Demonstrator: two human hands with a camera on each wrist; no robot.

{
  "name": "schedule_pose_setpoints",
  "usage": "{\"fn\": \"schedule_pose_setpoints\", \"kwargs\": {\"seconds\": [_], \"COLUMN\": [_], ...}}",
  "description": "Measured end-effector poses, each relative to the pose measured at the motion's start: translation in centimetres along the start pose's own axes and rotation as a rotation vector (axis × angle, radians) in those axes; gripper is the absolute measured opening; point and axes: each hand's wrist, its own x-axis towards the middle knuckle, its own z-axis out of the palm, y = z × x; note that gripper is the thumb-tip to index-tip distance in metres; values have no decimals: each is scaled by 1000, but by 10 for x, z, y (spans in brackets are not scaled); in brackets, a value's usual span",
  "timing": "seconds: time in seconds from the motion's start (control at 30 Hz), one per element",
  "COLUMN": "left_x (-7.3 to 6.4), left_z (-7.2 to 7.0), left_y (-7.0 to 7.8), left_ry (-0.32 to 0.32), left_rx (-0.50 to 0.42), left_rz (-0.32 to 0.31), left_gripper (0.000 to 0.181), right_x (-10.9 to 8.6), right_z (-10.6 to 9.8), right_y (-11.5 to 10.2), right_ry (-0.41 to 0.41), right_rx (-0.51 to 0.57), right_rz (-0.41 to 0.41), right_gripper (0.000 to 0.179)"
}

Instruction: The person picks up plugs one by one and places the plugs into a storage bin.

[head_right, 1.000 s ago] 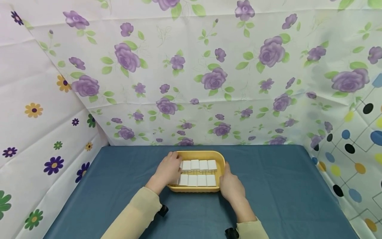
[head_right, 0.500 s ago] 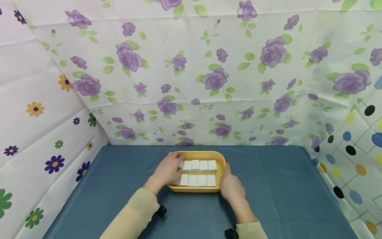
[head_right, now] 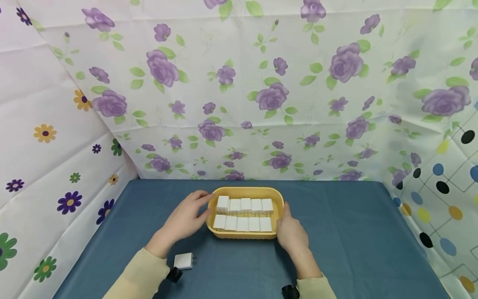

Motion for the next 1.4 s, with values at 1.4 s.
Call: {"fn": "schedule_pose_setpoints", "kwargs": {"seconds": [1.4], "left_x": [-94], "left_z": [11], "left_y": [-32], "left_ry": [-181], "left_rx": [-42], "left_rz": [-177], "left_gripper": [26], "right_x": [1], "right_z": [1], "right_y": [3], "right_ry": [1], "right_rx": [24], "right_rz": [7], "right_gripper": [65]}}
